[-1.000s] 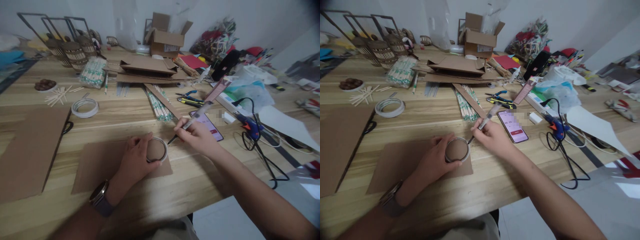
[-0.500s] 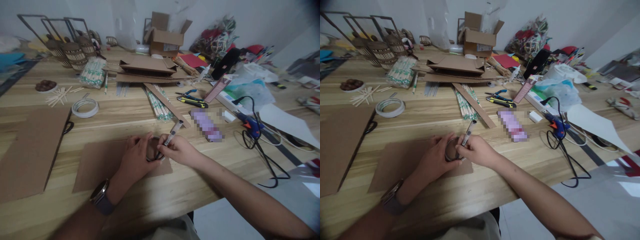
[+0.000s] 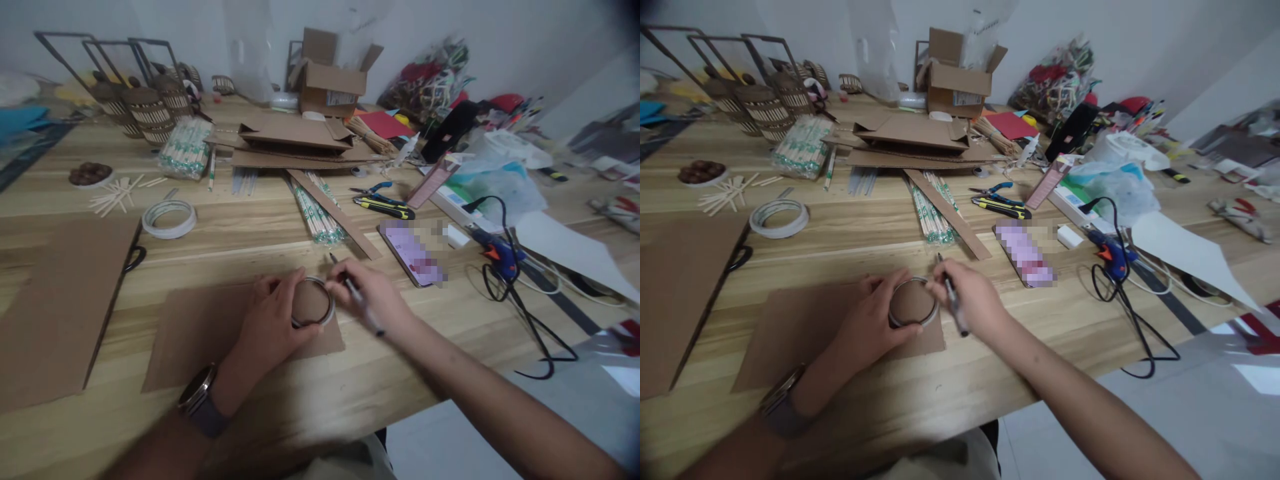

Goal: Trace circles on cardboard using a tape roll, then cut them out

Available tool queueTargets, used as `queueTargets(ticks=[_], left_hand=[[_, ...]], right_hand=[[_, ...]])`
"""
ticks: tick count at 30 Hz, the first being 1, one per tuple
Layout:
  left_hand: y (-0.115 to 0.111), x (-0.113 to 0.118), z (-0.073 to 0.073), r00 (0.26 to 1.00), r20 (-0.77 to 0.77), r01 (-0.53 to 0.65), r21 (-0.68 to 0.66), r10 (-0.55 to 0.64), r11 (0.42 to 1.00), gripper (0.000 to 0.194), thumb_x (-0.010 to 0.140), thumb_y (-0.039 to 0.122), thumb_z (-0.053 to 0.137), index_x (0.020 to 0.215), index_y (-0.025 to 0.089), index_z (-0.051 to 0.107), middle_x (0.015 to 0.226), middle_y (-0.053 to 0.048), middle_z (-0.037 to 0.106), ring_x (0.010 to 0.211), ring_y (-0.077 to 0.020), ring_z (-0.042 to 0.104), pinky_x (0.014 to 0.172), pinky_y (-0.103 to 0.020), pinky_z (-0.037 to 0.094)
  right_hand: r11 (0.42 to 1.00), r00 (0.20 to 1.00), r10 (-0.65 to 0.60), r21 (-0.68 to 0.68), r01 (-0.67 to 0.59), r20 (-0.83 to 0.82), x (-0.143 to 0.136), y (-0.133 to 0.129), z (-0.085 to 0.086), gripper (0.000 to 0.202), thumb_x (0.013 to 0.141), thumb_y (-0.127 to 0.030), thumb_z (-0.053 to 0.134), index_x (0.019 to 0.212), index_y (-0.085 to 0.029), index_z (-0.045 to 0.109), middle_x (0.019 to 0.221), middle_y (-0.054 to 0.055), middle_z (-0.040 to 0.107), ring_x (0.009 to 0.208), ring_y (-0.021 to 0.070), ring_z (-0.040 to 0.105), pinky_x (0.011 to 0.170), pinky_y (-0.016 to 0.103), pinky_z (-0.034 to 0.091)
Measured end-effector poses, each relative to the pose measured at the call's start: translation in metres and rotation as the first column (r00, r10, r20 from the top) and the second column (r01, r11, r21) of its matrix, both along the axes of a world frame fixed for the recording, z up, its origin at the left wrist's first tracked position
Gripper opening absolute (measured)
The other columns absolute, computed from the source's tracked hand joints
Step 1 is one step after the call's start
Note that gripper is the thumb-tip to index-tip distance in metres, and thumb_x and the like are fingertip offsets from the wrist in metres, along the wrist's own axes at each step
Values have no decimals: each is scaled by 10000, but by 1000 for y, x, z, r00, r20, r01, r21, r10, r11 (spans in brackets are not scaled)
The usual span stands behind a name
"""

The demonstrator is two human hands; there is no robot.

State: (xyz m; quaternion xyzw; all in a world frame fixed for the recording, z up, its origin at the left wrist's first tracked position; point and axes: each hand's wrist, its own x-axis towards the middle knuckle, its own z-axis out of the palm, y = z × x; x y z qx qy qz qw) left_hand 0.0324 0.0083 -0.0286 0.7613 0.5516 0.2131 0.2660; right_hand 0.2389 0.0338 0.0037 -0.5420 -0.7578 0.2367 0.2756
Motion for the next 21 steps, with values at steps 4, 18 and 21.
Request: queueTargets(ticks=[4,18,21], left_hand=[[0,-5,-1,989,146,7,-11,-5,1000,825,688,381,857,1416,186,519,1362,-158,640,1277,-409,480,1062,-571,417],[4,-13,-5,729,640,-251,-79,242,965,478,1029,565,389,1298,204,550,1302,-121,707,1241,-250,619,1109,-457,403],[4,-13,-4,749,619,-250,-70,238,966,486,1026,572,379,1292,201,548,1266,-119,722,1213,-251,630,1095,-456,409]], right_hand=[[1000,999,-1,-13,2,35,-12,-10,-20,143,801,-112,631,859,-222,562,820,15,640,692,181,591,627,264,412],[888,750,-309,106,448,-586,32,-5,-6,293,720,-311,792,819,-249,524,730,-30,601,551,138,507,506,252,415],[901,760,-287,105,420,-583,32,-8,-7,279,729,-294,791,820,-248,532,736,-33,603,548,135,506,500,252,412]])
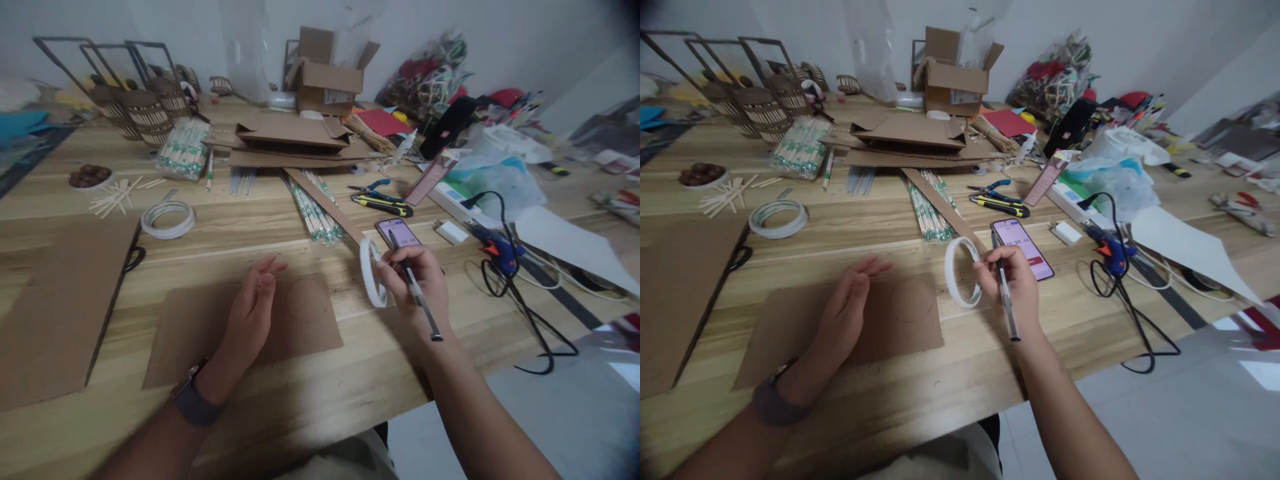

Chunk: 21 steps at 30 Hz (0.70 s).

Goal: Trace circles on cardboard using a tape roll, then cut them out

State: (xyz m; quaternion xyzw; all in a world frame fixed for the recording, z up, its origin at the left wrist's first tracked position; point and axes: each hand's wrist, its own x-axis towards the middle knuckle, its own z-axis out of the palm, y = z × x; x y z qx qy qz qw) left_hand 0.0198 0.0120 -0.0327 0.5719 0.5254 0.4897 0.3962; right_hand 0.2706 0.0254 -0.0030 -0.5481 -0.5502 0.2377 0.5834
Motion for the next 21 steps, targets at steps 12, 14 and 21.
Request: queueTargets(ticks=[12,14,21], left_hand=[[3,-21,46,980,-146,120,-103,-134,987,544,912,529,549,1360,226,494,1367,-127,655,1297,-300,569,1112,-518,405],[0,-34,62,852,-453,219,-147,-262,965,713,782,526,712,1396,227,507,1468,-155,572,1388,-371,468,1147,-581,347],[-11,-64,52,297,-825,393,-353,-480,849,1088,627,317,819,1576,223,294,1587,-211,438,1468,-460,354,1181,-721,150]], right_hand=[[1000,989,16,0,-16,145,0,-9,-11,189,776,-295,733,822,-244,557,670,-45,586,548,140,526,536,269,440],[1000,990,16,9,-18,139,-1,-9,-14,205,779,-314,740,823,-244,553,698,-34,606,565,146,538,550,275,454],[1000,983,-5,6,4,186,-1,-9,-21,266,788,-428,749,826,-241,564,692,-23,619,531,149,533,517,279,435]])
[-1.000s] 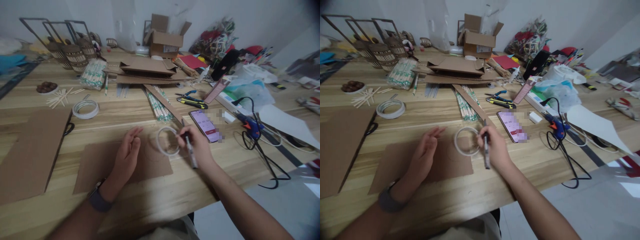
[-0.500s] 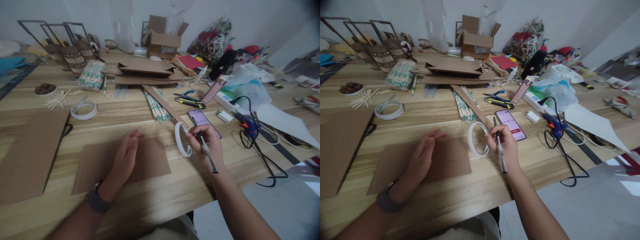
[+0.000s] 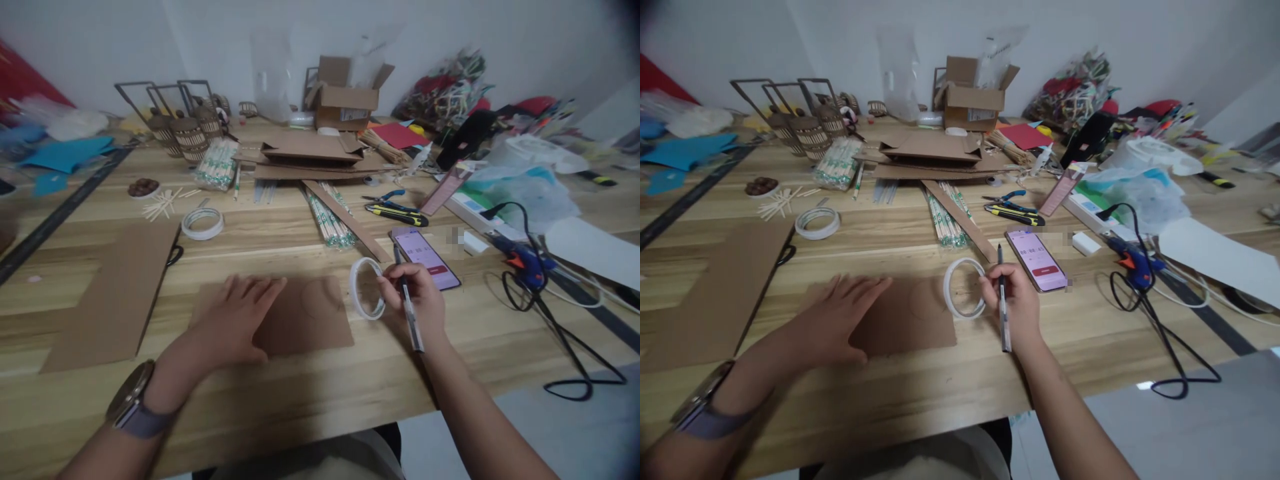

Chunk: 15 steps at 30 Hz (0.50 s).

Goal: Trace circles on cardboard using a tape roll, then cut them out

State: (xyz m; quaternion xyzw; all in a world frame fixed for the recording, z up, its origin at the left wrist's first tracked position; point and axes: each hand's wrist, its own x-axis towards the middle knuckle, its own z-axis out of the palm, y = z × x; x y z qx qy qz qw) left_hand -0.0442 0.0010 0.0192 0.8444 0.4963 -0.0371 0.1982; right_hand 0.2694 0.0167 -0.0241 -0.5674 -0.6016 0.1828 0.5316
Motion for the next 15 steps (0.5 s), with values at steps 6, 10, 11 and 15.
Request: queueTargets(ticks=[6,10,11,15], left_hand=[[7,-1,-10,999,-23,41,30,-41,999,1125,619,327,810,1588,177,258,1613,-267,354,1490,-455,314,1188,-682,190],[8,1,-7,998,-10,69,83,-68,994,1119,581,404,858,1549,169,348,1507,-244,492,1398,-458,434,1184,-665,215],[7,4,-6,997,-2,74,94,-74,993,1125,571,425,871,1541,172,362,1488,-236,510,1372,-457,459,1178,-659,235],[-1,37,-3,995,43,80,133,-86,988,1132,581,460,899,1540,190,363,1498,-217,507,1346,-453,477,1163,-628,292]], right_hand=[[1000,1000,-9,28,10,-9,2,0,1,267,752,-405,773,805,-239,571,655,-34,600,531,154,533,528,285,439],[998,998,-25,59,28,-49,4,2,3,250,770,-392,751,816,-241,557,684,-27,615,543,159,540,522,284,446],[997,998,-29,67,33,-62,5,3,4,249,773,-391,744,817,-242,550,687,-28,614,542,159,540,518,282,446],[994,995,-50,88,58,-90,9,5,5,238,786,-382,713,834,-247,523,675,-42,579,547,157,534,519,278,443]])
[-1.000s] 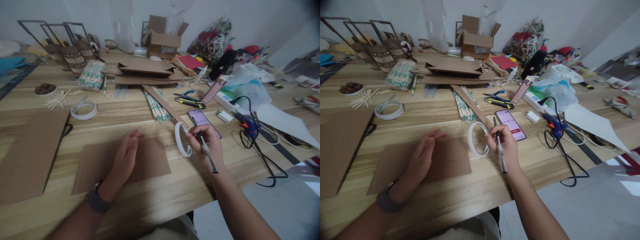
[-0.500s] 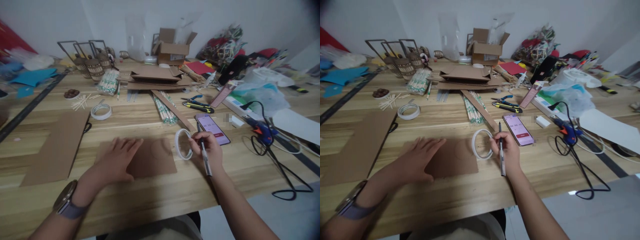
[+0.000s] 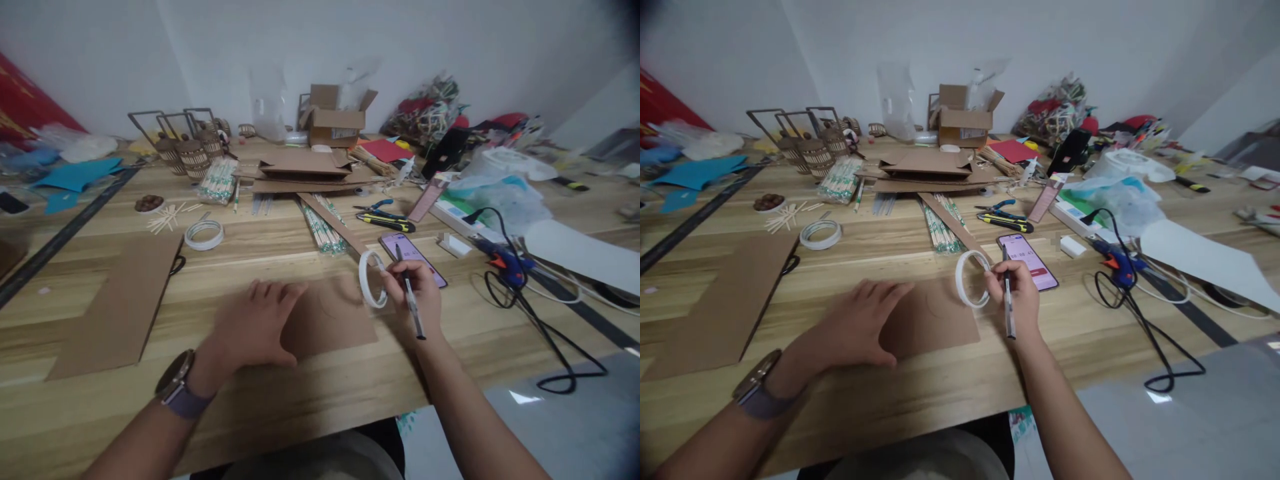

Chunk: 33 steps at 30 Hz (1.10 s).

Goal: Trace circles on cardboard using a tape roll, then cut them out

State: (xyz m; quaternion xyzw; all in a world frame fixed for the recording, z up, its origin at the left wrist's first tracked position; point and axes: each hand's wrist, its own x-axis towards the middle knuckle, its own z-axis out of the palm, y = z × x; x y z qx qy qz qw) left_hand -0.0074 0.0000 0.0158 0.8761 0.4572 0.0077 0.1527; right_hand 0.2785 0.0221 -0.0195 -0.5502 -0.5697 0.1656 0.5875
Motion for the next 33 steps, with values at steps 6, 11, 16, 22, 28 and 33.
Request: queueTargets(ticks=[6,11,16,22,28,33], left_hand=[[-7,39,-6,1000,20,-18,-82,19,996,1173,616,482,904,1570,186,289,1593,-269,390,1464,-488,340,1168,-715,209],[6,17,1,971,203,-122,-33,126,992,1169,636,565,864,1568,182,272,1633,-263,326,1502,-473,282,1183,-677,235],[4,26,-5,948,298,-102,-37,108,994,1079,648,485,876,1541,213,336,1573,-223,451,1443,-460,400,1166,-657,309],[-7,48,-21,975,220,-30,-42,38,999,1014,694,380,878,1520,159,333,1574,-226,446,1447,-406,409,1191,-573,329],[-8,52,-31,950,309,-48,0,45,999,865,780,269,748,1517,183,304,1547,-201,484,1432,-381,428,1166,-588,356],[-4,56,-39,927,371,-75,43,53,996,787,788,213,688,1495,191,342,1477,-180,551,1375,-378,482,1143,-599,382]], right_hand=[[999,996,17,-29,-15,82,0,-1,-4,192,821,-354,672,864,-245,520,710,-32,592,551,156,533,533,276,440],[975,944,204,-136,-173,260,-20,-9,0,62,798,-230,634,831,-235,581,709,-20,600,589,172,565,572,273,440],[925,842,368,-244,-290,395,-46,-17,6,162,725,-69,595,759,-227,597,741,8,622,690,197,586,656,285,432],[974,865,214,-171,-151,454,-22,-14,10,67,924,-269,596,871,-228,599,816,31,631,743,216,600,673,303,453],[988,801,102,-157,-10,590,13,-17,-2,107,930,-269,534,936,-217,628,850,69,679,767,257,638,681,351,485],[980,765,142,-197,-20,629,13,-21,-17,165,918,-225,515,965,-208,672,891,111,721,831,297,651,733,394,499]])
